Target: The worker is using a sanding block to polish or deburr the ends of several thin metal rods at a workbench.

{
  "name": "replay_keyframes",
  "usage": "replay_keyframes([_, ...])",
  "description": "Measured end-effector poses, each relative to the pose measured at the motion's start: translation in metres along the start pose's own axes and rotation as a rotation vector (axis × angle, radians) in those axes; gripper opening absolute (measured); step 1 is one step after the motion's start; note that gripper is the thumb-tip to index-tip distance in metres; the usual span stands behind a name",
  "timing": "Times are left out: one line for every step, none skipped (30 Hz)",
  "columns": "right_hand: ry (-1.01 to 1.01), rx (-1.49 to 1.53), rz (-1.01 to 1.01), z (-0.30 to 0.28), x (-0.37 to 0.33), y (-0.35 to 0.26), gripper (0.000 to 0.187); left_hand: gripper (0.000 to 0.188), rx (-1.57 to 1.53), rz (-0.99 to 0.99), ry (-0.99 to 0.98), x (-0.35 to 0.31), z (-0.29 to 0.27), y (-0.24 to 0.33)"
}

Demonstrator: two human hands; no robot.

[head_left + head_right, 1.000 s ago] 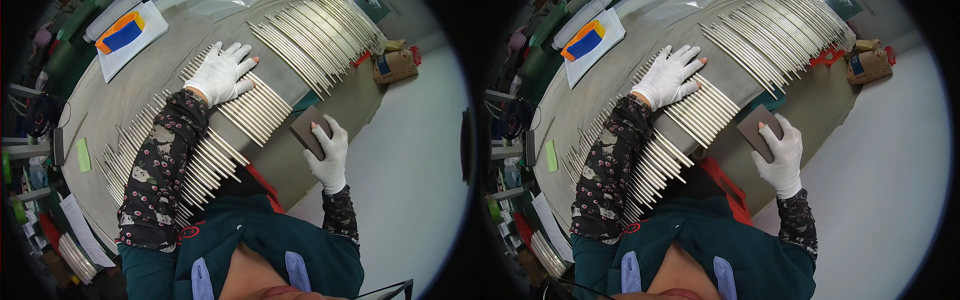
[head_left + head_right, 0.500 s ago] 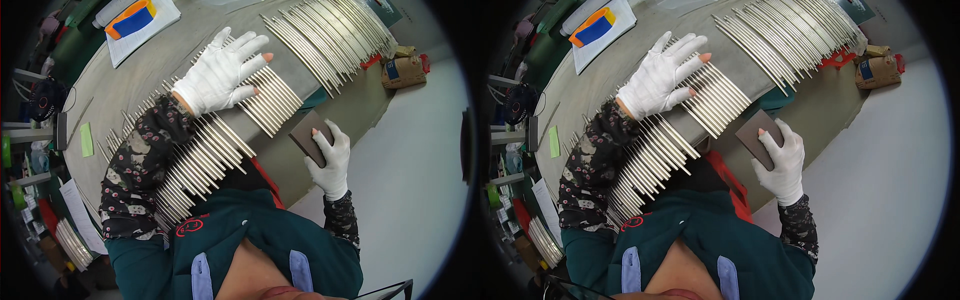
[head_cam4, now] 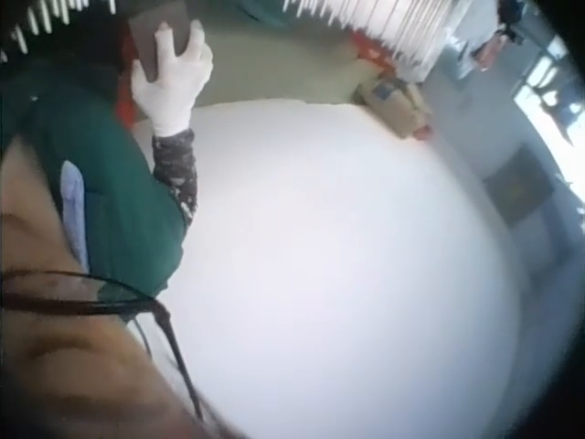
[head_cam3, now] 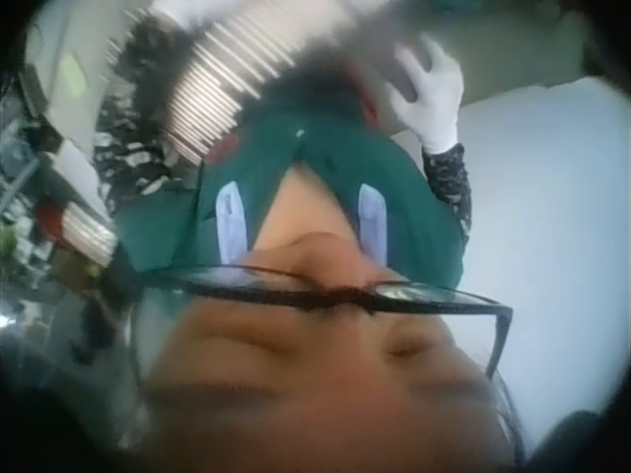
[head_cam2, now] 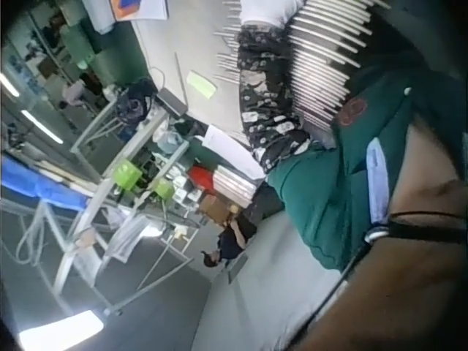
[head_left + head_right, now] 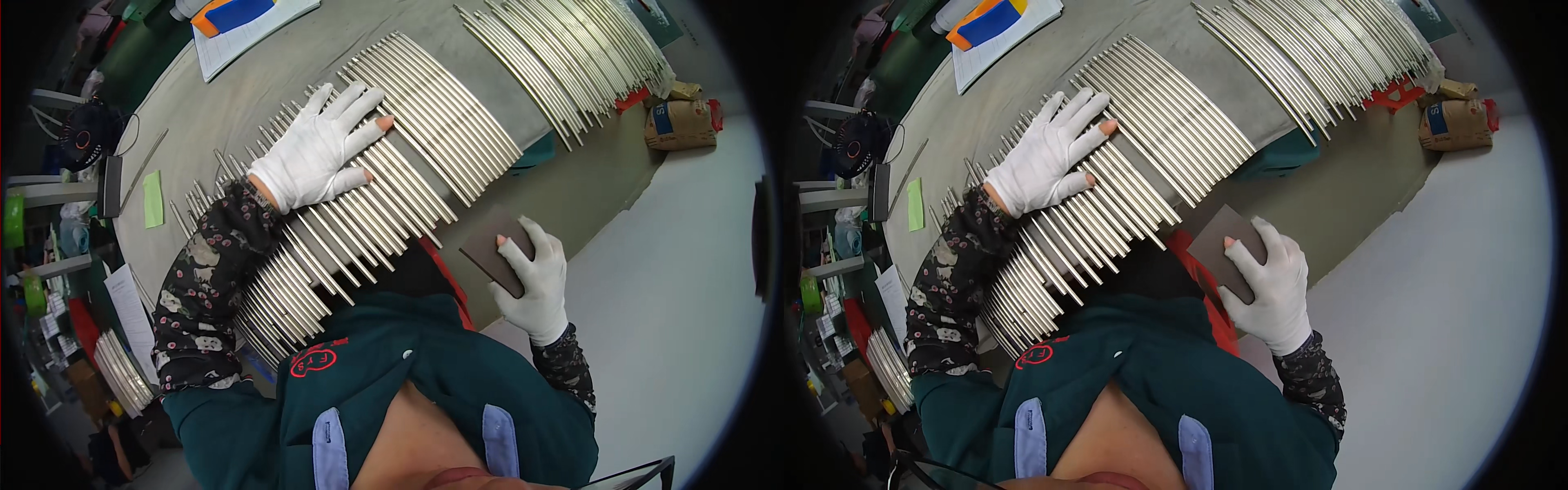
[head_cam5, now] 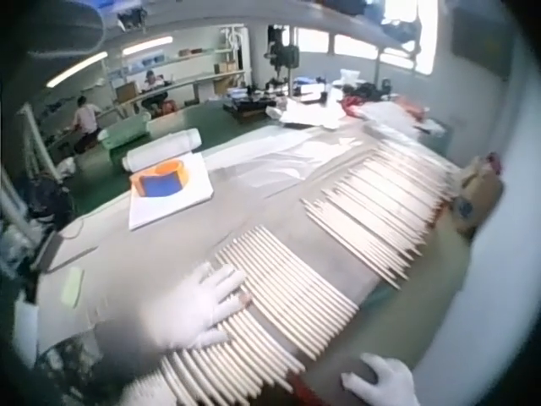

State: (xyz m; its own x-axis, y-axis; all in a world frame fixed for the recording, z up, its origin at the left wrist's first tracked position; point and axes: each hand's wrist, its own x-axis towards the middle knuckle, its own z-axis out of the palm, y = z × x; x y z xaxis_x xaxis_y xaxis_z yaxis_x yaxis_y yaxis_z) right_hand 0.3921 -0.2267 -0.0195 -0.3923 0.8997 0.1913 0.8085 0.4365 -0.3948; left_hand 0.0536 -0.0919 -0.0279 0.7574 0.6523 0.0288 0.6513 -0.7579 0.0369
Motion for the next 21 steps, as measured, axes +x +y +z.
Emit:
replay_keyframes([0.022,-0.003,0.000,0.000,-0.002,-0.002,0.061,0.071,0.000,0.001,0.023,0.011,0.003,-0.001])
replay_keyframes([0.029,-0.010,-0.001,0.000,-0.004,-0.006,0.061,0.072,-0.003,-0.001,0.041,0.019,0.006,-0.003])
replay_keyframes([0.034,-0.003,0.012,0.000,-0.007,-0.010,0.061,0.072,0.001,0.009,0.054,0.024,0.007,-0.005])
replay_keyframes([0.039,0.004,0.025,0.001,-0.009,-0.013,0.061,0.068,-0.015,0.008,0.136,0.029,0.008,-0.008])
replay_keyframes([0.048,-0.006,0.026,0.002,-0.010,-0.016,0.061,0.065,-0.031,0.007,0.218,0.033,0.009,-0.010])
replay_keyframes([0.070,-0.002,0.031,0.003,-0.011,-0.019,0.061,0.065,-0.032,-0.039,0.260,0.031,0.009,-0.020])
replay_keyframes([0.089,0.008,0.038,0.005,-0.012,-0.021,0.061,0.067,-0.095,-0.121,0.319,0.028,0.005,-0.029])
replay_keyframes([0.111,-0.006,0.037,0.006,-0.010,-0.023,0.061,0.068,-0.185,-0.189,0.339,0.021,0.006,-0.044])
replay_keyframes([0.112,-0.004,0.033,0.010,-0.008,-0.024,0.061,0.069,-0.274,-0.264,0.357,0.010,0.011,-0.057])
replay_keyframes([0.128,0.004,0.037,0.014,-0.005,-0.025,0.060,0.069,-0.269,-0.270,0.358,0.000,0.015,-0.064])
replay_keyframes([0.142,0.010,0.045,0.016,-0.002,-0.026,0.059,0.070,-0.333,-0.310,0.291,-0.007,0.018,-0.071])
replay_keyframes([0.140,0.010,0.041,0.018,0.000,-0.026,0.059,0.070,-0.395,-0.351,0.224,-0.012,0.022,-0.074])
replay_keyframes([0.147,0.004,0.034,0.020,0.002,-0.026,0.059,0.068,-0.307,-0.340,0.189,-0.013,0.024,-0.069])
replay_keyframes([0.153,-0.002,0.027,0.023,0.004,-0.026,0.059,0.068,-0.285,-0.279,0.193,-0.013,0.025,-0.066])
replay_keyframes([0.152,0.003,0.021,0.024,0.007,-0.027,0.059,0.069,-0.262,-0.219,0.198,-0.012,0.023,-0.063])
replay_keyframes([0.157,-0.005,0.015,0.026,0.010,-0.028,0.059,0.069,-0.259,-0.226,0.197,-0.012,0.022,-0.061])
replay_keyframes([0.159,-0.014,0.006,0.026,0.012,-0.028,0.059,0.069,-0.243,-0.220,0.192,-0.013,0.021,-0.059])
replay_keyframes([0.157,-0.013,0.001,0.028,0.013,-0.027,0.059,0.069,-0.228,-0.209,0.188,-0.013,0.020,-0.058])
replay_keyframes([0.168,-0.012,-0.003,0.030,0.013,-0.026,0.060,0.069,-0.227,-0.214,0.189,-0.014,0.020,-0.056])
replay_keyframes([0.178,-0.011,-0.008,0.031,0.013,-0.025,0.061,0.070,-0.215,-0.199,0.184,-0.014,0.019,-0.055])
replay_keyframes([0.177,-0.009,-0.011,0.031,0.013,-0.025,0.061,0.070,-0.202,-0.184,0.178,-0.015,0.018,-0.053])
